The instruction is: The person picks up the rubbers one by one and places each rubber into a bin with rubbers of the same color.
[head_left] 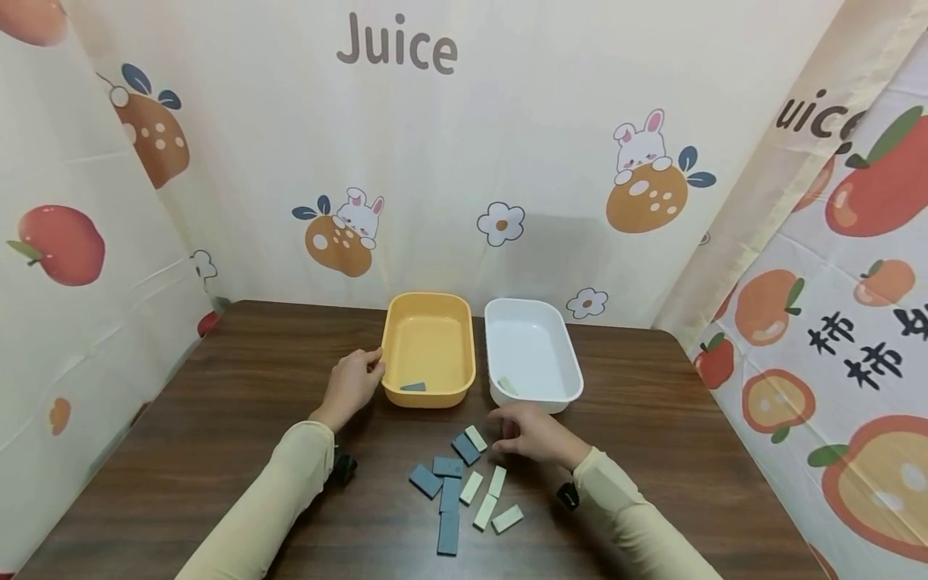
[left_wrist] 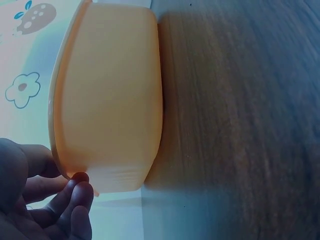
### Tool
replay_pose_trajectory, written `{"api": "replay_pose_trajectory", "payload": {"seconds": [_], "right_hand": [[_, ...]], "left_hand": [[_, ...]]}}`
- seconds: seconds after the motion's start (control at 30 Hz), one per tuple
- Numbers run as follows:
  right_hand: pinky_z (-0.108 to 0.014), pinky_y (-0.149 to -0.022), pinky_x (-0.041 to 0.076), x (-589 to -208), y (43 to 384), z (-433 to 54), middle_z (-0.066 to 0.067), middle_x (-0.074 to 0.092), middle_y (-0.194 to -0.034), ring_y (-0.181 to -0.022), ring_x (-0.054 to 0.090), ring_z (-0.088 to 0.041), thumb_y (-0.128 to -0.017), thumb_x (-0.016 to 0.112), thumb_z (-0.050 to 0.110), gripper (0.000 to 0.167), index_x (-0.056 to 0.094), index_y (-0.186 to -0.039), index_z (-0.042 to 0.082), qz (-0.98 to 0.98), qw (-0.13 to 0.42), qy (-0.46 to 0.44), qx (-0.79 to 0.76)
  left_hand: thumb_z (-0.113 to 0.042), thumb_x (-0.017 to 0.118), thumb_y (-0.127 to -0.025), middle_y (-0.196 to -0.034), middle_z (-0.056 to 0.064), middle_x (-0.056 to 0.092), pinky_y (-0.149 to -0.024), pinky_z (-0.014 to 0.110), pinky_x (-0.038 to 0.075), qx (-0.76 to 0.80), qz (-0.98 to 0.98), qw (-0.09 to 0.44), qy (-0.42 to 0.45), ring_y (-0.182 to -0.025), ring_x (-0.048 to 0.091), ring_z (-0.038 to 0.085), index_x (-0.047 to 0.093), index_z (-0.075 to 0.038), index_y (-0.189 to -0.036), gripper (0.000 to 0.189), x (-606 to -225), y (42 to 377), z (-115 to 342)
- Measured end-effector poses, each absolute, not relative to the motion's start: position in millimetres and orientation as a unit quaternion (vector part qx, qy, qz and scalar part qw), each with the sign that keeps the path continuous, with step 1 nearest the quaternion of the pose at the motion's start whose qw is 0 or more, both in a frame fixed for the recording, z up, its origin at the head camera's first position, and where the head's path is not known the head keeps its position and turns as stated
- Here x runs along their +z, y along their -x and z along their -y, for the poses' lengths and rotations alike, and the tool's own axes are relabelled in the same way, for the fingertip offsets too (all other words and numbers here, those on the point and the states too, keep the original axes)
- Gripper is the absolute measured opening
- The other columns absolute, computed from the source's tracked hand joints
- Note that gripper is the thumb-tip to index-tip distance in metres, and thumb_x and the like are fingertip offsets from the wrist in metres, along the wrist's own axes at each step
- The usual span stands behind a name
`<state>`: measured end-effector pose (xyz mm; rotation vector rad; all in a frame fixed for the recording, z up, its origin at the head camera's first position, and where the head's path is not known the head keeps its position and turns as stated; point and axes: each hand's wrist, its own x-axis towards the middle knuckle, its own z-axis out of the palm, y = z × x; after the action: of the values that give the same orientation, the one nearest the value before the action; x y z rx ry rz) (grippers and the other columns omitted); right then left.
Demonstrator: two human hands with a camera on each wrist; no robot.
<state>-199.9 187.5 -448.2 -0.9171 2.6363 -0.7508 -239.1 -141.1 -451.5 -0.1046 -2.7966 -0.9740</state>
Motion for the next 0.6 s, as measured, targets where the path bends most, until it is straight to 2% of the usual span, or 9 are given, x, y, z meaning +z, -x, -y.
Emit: {"api": "replay_pose_trajectory", "payload": {"seconds": [0.2,0.37,0.6], "right_hand": [[-0.021,-0.062,0.045,-455.0,202.3,-181.4,0.005,0.061,-0.078,-0.068,0.051,-0.004,-0.082,0.078,0.023,0.051,0.062,-0.128,0.011,-0.902,0.163,0.324,-0.236],[-0.02,-0.065,0.044,-457.6,203.2,-176.6,0.004,0.06,-0.082,-0.071,0.051,-0.005,-0.081,0.078,0.02,0.055,0.06,-0.132,0.013,-0.9,0.177,0.33,-0.222],[-0.021,-0.066,0.042,-458.1,202.0,-169.8,0.006,0.053,-0.083,-0.073,0.047,-0.005,-0.081,0.078,0.017,0.059,0.058,-0.136,0.016,-0.903,0.177,0.333,-0.204]], "left_hand": [[-0.016,0.057,-0.095,-0.093,0.014,0.066,-0.059,0.028,0.04,-0.332,0.939,0.083,0.035,-0.065,0.05,0.02,0.062,0.0,-0.129,0.038,-451.2,237.9,141.5],[-0.016,0.057,-0.095,-0.093,0.013,0.066,-0.059,0.028,0.039,-0.334,0.938,0.081,0.036,-0.064,0.049,0.019,0.061,-0.001,-0.13,0.038,-450.8,237.9,141.7],[-0.016,0.057,-0.095,-0.089,0.013,0.064,-0.057,0.026,0.038,-0.339,0.936,0.086,0.035,-0.063,0.047,0.018,0.062,0.0,-0.129,0.038,-451.9,239.1,142.6]]}}
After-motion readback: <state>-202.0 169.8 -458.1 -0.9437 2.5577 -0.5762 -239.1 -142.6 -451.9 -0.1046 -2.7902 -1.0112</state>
